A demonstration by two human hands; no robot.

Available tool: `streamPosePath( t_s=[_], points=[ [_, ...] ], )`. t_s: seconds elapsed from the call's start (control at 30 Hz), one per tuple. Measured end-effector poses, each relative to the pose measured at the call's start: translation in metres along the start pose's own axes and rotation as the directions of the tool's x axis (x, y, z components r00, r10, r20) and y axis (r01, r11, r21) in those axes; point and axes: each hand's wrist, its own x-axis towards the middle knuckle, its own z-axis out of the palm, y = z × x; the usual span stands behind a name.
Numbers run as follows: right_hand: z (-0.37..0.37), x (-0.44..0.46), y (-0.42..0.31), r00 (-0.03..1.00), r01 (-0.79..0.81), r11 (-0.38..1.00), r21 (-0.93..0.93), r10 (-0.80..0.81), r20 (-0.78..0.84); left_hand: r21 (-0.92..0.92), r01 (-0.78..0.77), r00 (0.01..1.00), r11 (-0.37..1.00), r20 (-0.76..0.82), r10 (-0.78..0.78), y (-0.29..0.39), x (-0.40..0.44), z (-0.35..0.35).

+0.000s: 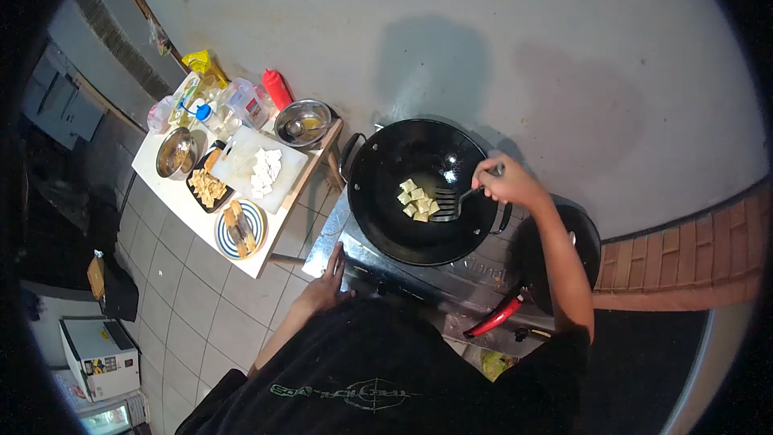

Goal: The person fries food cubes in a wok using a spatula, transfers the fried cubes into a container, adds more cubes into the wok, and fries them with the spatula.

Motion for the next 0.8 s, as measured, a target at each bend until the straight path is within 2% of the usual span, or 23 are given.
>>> streamPosePath(
  t_s=[0.17,0.23,0.33,0.43,0.53,0.63,0.8],
  points=[
    [0.040,-0.001,0.047,0.995,0.096,0.949,0.301,-0.083,-0.054,0.005,-0.035,0.999,0.999,-0.040,0.035,0.003,0.001,0.001],
    [0.057,0.001,0.056,0.982,0.186,0.898,0.399,-0.152,-0.115,0.017,0.002,1.000,1.000,-0.015,-0.002,0.007,-0.001,-0.004],
    [0.072,0.002,0.056,0.981,0.192,0.834,0.517,-0.149,-0.124,0.009,-0.006,1.000,1.000,-0.001,0.006,0.007,-0.002,-0.007],
    [0.078,0.002,0.051,0.983,0.181,0.784,0.593,-0.135,-0.121,0.019,0.006,0.999,1.000,0.034,-0.007,0.008,-0.003,-0.011],
    [0.079,0.002,0.050,0.987,0.158,0.744,0.649,-0.133,-0.087,0.012,-0.036,0.999,0.999,-0.034,0.036,0.003,-0.002,-0.004],
    [0.073,-0.002,0.046,0.992,0.126,0.707,0.696,-0.105,-0.072,0.013,-0.010,1.000,1.000,-0.013,0.010,0.005,-0.003,-0.006],
    [0.055,-0.011,0.050,0.991,0.130,0.736,0.664,-0.117,-0.065,0.024,0.008,1.000,1.000,0.024,-0.009,0.008,-0.003,-0.010]
  ],
)
